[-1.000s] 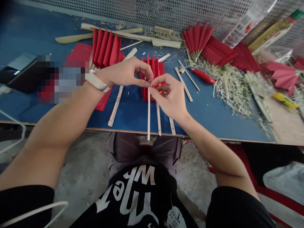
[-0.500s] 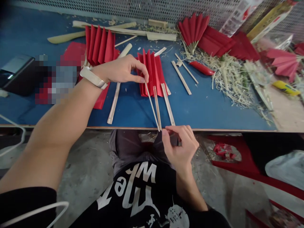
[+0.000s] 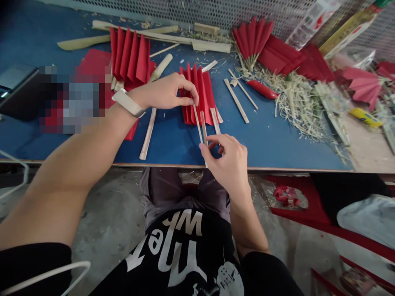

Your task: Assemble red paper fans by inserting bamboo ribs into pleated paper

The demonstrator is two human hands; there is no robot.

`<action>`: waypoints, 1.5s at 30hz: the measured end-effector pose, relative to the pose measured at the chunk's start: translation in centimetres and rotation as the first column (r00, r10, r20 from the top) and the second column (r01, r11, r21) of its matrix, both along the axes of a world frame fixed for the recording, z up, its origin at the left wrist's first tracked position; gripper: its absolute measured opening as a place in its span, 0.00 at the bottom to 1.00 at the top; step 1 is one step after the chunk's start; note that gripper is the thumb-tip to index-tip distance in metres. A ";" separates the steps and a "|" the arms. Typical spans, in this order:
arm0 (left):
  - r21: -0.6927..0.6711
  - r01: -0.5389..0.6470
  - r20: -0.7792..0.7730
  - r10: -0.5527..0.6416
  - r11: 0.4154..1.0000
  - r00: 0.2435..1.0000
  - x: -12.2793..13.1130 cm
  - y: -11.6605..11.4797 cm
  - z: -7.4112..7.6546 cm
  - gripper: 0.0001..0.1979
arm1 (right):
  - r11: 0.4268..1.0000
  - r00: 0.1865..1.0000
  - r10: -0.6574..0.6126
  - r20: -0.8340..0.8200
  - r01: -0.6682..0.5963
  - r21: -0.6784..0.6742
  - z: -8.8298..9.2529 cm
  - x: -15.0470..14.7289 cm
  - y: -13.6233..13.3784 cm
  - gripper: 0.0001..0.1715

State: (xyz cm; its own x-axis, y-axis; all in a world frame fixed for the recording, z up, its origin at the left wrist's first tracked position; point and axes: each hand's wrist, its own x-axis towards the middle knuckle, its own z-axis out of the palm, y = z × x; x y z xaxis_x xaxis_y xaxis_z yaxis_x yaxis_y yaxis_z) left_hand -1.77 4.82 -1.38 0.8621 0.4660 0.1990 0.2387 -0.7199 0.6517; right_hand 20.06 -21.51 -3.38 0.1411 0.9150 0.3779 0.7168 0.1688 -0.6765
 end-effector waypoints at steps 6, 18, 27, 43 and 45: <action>0.011 -0.020 0.049 0.019 1.000 0.999 0.4 -0.8 0.2 0.14 | 0.986 0.968 -0.090 0.233 0.119 -0.114 0.9 -1.3 3.3 0.13; 0.104 -0.149 0.121 0.136 0.983 0.983 1.3 -0.9 -0.9 0.16 | 0.984 0.952 -0.054 0.301 0.103 -0.148 0.5 -2.1 3.4 0.23; 0.072 -0.144 0.083 0.138 0.987 0.987 1.6 -1.5 -0.7 0.21 | 0.998 0.963 -0.028 0.270 0.041 -0.041 -0.6 -2.0 3.6 0.20; 0.201 -0.154 0.004 0.157 0.967 0.988 2.7 -0.2 -1.0 0.11 | 0.998 0.969 0.009 0.245 0.005 -0.058 -0.8 -0.4 3.0 0.17; 0.230 -0.142 0.007 0.144 0.963 0.990 2.8 -0.4 -0.6 0.10 | 0.998 0.974 0.025 0.225 -0.012 -0.061 -0.6 0.5 2.7 0.16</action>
State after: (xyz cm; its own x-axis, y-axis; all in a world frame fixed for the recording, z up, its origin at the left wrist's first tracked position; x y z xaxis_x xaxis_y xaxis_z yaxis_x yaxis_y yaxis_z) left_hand 1.03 4.37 -1.98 0.7923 0.5275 0.3065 0.3559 -0.8076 0.4702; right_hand 20.58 -18.85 -4.02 0.0412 0.9382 0.3437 0.8491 0.1485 -0.5070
